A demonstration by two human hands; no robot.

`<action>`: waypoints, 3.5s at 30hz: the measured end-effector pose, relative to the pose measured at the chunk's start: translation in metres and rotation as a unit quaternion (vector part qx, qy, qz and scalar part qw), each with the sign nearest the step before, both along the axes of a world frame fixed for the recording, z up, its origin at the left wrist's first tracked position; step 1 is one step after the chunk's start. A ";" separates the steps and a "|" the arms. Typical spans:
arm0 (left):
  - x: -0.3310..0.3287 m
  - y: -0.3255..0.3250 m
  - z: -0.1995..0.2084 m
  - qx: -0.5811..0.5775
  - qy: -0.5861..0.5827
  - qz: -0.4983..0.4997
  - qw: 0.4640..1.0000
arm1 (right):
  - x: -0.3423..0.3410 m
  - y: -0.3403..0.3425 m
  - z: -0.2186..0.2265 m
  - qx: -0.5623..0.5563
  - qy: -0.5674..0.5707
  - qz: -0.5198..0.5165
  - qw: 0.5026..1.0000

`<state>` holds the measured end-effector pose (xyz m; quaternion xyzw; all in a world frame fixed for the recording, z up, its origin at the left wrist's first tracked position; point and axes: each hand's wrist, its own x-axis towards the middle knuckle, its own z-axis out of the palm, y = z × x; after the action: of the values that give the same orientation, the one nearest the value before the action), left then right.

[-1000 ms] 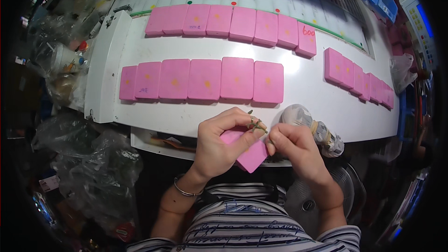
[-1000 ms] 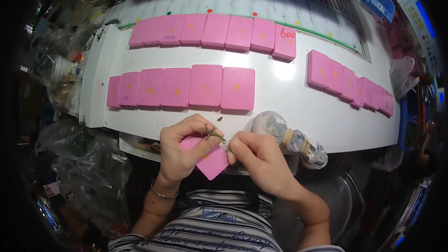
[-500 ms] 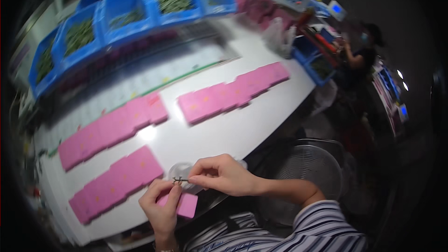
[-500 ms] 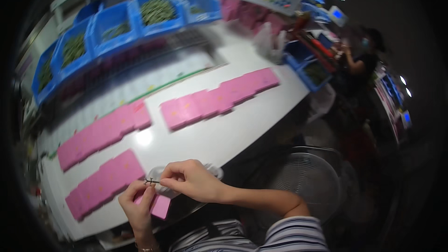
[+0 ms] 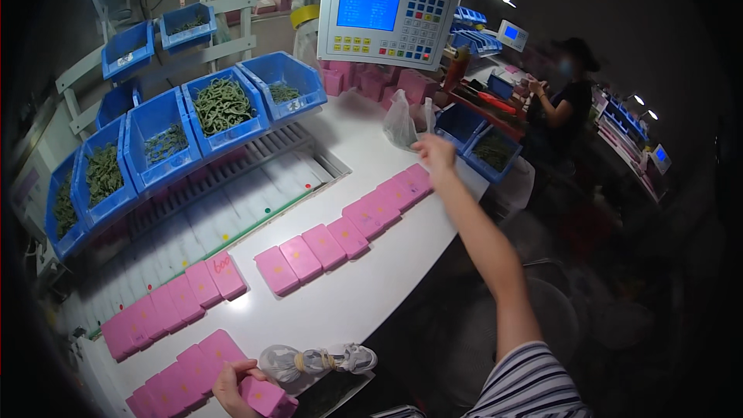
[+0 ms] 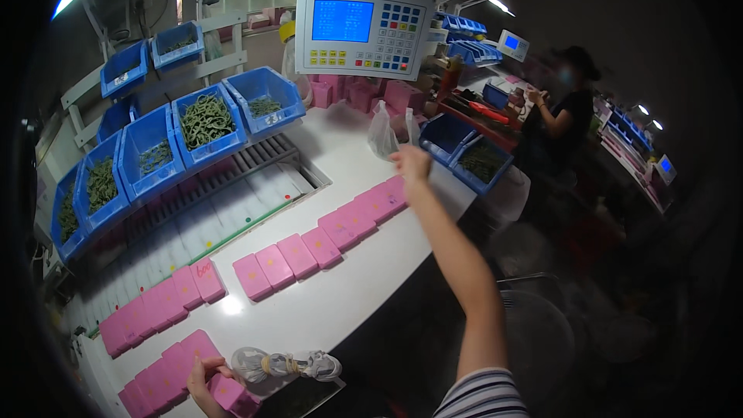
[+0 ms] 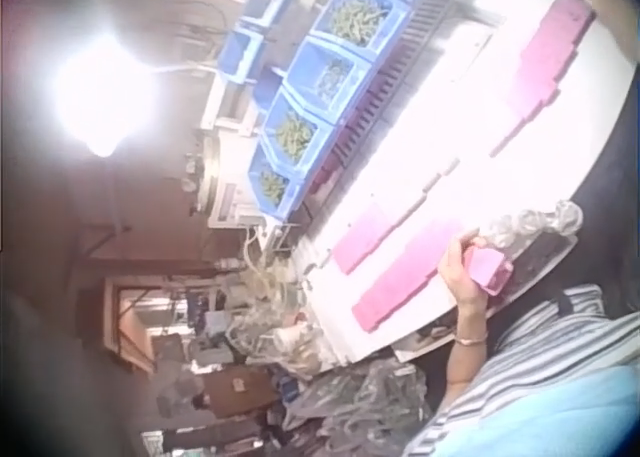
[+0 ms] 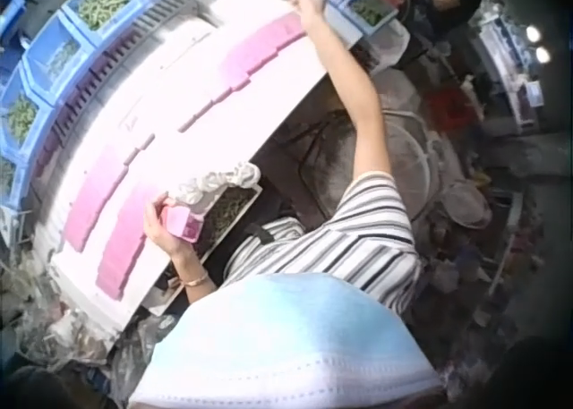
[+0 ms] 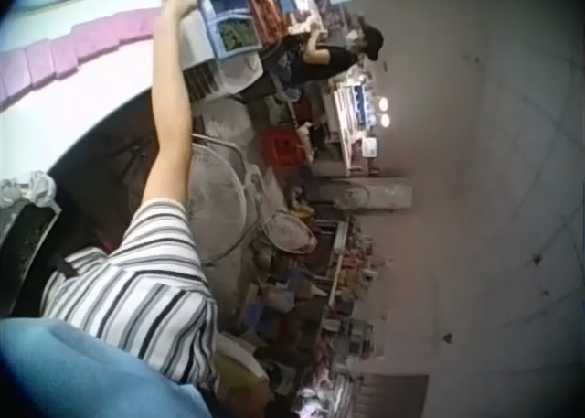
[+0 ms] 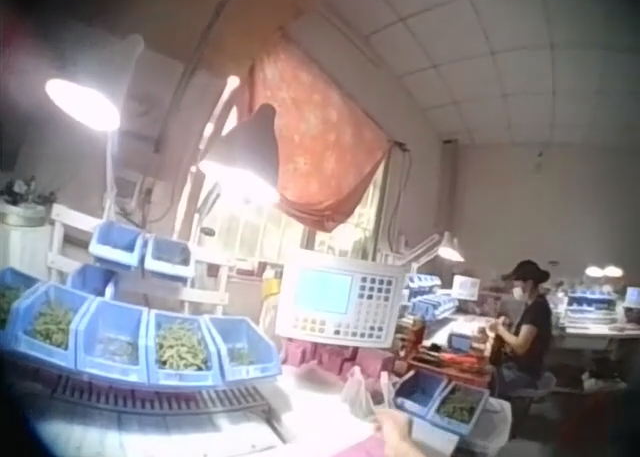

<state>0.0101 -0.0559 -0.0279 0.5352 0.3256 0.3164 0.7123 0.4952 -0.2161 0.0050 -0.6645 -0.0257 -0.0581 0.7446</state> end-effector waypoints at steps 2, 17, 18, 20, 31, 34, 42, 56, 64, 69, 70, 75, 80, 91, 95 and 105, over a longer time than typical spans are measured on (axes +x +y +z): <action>-0.006 0.001 -0.002 -0.141 -0.064 0.073 0.985 | -0.110 0.036 0.008 0.008 -0.031 0.324 0.945; -0.004 0.027 0.034 -0.158 -0.050 -0.081 0.983 | -0.345 0.078 0.029 -0.220 -0.362 0.591 0.686; -0.008 0.031 0.032 -0.154 -0.051 -0.071 0.984 | -0.347 0.067 0.017 -0.347 -0.411 0.568 0.623; -0.015 0.034 0.023 -0.136 -0.039 -0.057 0.988 | -0.344 0.058 0.006 -0.462 -0.457 0.534 0.540; -0.007 0.030 0.015 0.026 -0.025 0.045 0.998 | -0.375 0.103 0.009 -0.292 -0.603 0.425 0.608; -0.014 0.029 0.012 -0.074 -0.030 0.021 0.997 | -0.371 0.105 0.013 -0.307 -0.570 0.478 0.594; -0.006 0.032 0.020 -0.123 -0.050 0.024 0.991 | -0.372 0.106 0.007 -0.276 -0.605 0.404 0.628; 0.001 0.021 0.012 0.115 -0.034 0.018 0.993 | -0.353 0.078 0.045 -0.357 -0.368 0.675 0.531; 0.002 0.031 0.020 -0.044 -0.028 0.020 0.998 | -0.317 0.079 0.001 -0.445 -0.414 0.456 0.650; 0.026 0.013 0.006 -0.028 -0.094 0.005 0.995 | -0.331 0.088 0.027 -0.168 -0.213 0.565 0.779; 0.030 0.013 0.006 -0.013 -0.100 0.053 0.993 | -0.329 0.091 0.028 -0.156 -0.135 0.601 0.773; 0.029 0.022 -0.001 0.160 -0.036 -0.109 0.980 | -0.316 0.088 0.026 -0.070 0.021 0.650 0.757; 0.038 0.010 0.021 0.116 -0.028 -0.109 0.987 | -0.296 0.085 0.025 -0.056 0.027 0.684 0.727; 0.020 0.018 0.012 -0.011 -0.016 0.005 1.000 | 0.027 0.060 0.139 -0.385 -0.534 -0.120 0.743; 0.015 0.017 0.015 -0.076 -0.001 0.041 0.996 | 0.059 0.060 0.131 -0.472 -0.500 -0.138 0.713; -0.021 0.036 0.003 -0.066 0.013 0.068 0.995 | 0.065 0.061 0.145 -0.374 -0.507 -0.130 0.765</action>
<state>-0.0114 -0.0200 -0.0247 0.4680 0.3905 0.3350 0.7185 0.5604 -0.1552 0.1497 -0.7609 -0.3328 -0.4690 0.3006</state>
